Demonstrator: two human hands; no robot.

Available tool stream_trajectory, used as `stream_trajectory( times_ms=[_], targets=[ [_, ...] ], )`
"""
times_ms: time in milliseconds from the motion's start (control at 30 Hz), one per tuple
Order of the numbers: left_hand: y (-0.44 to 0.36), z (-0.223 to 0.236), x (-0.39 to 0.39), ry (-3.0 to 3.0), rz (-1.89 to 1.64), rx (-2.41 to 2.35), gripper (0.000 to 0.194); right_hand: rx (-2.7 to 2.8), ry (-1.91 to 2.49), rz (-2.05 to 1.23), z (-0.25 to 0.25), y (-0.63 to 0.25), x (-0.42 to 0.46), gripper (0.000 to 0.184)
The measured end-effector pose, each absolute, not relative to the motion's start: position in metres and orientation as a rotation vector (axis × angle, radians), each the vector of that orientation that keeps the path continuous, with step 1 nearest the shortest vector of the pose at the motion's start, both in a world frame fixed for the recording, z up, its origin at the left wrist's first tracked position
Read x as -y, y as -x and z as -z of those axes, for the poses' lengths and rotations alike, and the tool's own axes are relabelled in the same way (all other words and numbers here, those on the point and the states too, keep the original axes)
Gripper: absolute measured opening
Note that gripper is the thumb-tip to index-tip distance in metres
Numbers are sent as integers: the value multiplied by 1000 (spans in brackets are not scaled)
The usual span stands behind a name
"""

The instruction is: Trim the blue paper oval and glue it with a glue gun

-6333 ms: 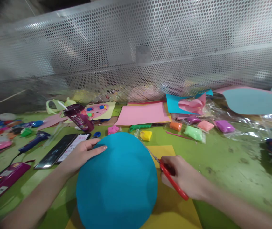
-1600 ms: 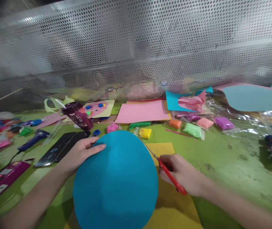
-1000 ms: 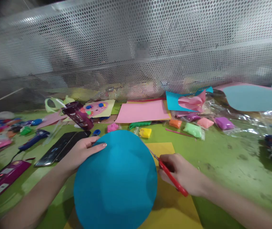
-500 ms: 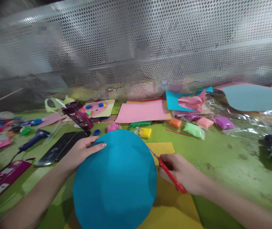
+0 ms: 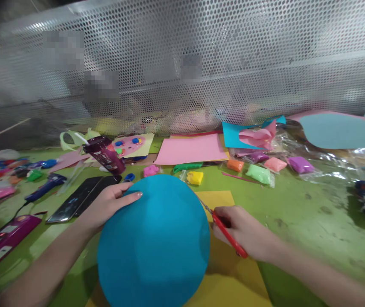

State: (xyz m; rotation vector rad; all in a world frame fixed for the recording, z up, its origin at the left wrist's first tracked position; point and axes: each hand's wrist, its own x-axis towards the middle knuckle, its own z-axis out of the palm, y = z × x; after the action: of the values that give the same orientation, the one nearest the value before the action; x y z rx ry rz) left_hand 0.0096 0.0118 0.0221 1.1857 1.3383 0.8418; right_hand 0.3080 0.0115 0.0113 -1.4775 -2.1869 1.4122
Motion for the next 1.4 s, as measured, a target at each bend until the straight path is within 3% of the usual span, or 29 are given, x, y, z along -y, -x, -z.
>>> stream_trajectory(
  times_ms=[133, 333, 1400],
  targets=[
    [-11, -23, -12, -1195, -822, -1352, 36, 2167, 1507, -1417, -14, -308, -11, 12],
    [-13, -25, -11, -1265, -745, -1381, 33, 2137, 1495, -1471, -15, -309, -11, 21],
    [-15, -26, -9, -1434, -620, -1442, 32, 2239, 1462, -1473, -18, -307, -10, 24]
  ],
)
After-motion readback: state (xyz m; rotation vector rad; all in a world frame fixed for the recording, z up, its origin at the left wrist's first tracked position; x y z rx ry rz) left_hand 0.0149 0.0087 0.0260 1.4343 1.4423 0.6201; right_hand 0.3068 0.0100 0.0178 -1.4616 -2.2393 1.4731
